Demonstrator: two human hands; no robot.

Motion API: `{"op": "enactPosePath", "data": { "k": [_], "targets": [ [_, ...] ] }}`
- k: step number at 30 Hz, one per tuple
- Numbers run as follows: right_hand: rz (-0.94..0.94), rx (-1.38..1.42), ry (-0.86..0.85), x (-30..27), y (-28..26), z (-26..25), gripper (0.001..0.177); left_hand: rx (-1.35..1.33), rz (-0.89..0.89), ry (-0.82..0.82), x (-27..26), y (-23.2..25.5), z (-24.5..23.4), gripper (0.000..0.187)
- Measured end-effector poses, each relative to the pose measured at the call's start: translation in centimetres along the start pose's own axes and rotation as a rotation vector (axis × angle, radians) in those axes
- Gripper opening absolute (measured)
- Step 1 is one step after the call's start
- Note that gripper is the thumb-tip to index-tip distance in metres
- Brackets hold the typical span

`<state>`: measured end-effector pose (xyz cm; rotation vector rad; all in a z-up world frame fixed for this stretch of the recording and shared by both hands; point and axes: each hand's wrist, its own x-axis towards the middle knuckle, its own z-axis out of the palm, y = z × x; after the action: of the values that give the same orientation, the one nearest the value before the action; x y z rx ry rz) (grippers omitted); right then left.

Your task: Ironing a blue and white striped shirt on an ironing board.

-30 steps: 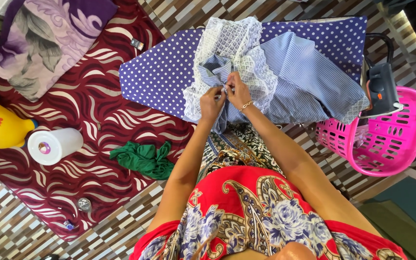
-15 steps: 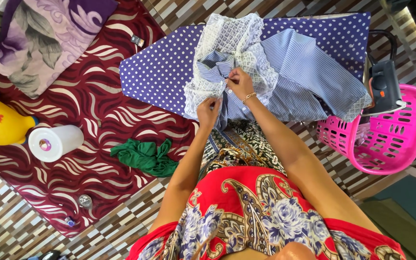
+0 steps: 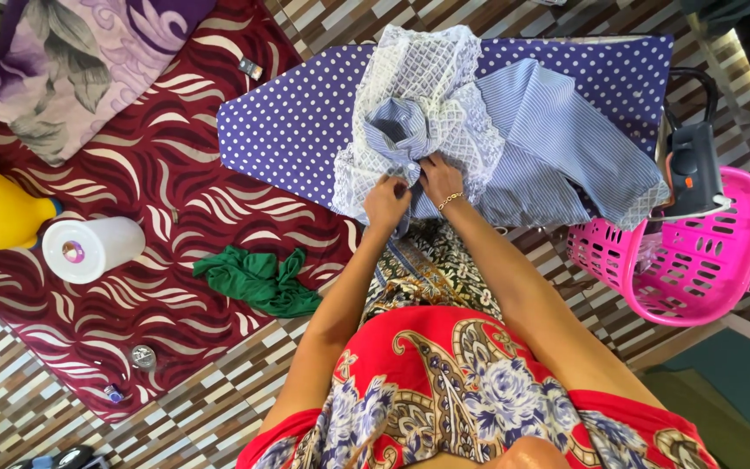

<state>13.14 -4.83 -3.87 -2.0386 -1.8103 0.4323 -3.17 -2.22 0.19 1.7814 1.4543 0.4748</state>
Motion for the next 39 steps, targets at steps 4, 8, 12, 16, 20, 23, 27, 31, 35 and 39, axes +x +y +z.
{"op": "enactPosePath", "data": {
  "k": [4,8,12,16,20,23,27,31,35,39],
  "targets": [
    [0.164,-0.004,0.026,0.7,-1.2,0.7,0.031,0.024,-0.03,-0.052,0.0,-0.4,0.9,0.023],
    [0.344,-0.074,0.033,1.1,-1.2,3.2,0.027,0.116,-0.035,-0.061,-0.2,-0.9,1.5,0.026],
    [0.378,-0.017,0.019,0.5,-0.9,3.2,0.026,0.117,-0.063,-0.123,0.0,-0.9,1.3,0.027],
    [0.372,0.352,0.157,-1.4,-0.9,1.5,0.016,-0.022,-0.109,-0.013,-0.5,-1.0,1.6,0.029],
    [0.426,0.694,0.167,-2.5,-3.4,-2.5,0.014,-0.465,-0.051,0.112,-1.7,1.9,-0.3,0.02],
    [0.479,0.915,0.158,-2.6,-4.0,-3.3,0.015,-0.532,-0.032,0.113,-2.2,2.4,-0.3,0.014],
    [0.511,1.051,0.167,-2.4,-4.0,-2.9,0.016,-0.541,-0.042,0.145,-1.7,1.5,0.6,0.017],
    [0.607,1.214,0.133,-2.5,-3.8,-2.5,0.015,-0.484,-0.016,0.173,-1.5,1.2,0.7,0.018],
    [0.657,1.216,0.102,-2.2,-4.2,-2.5,0.014,-0.563,-0.037,0.185,-1.8,1.2,0.7,0.017],
    [0.697,1.232,0.07,-2.3,-4.4,-2.6,0.015,-0.608,-0.098,0.192,-2.2,1.3,0.6,0.017]
  ]
}}
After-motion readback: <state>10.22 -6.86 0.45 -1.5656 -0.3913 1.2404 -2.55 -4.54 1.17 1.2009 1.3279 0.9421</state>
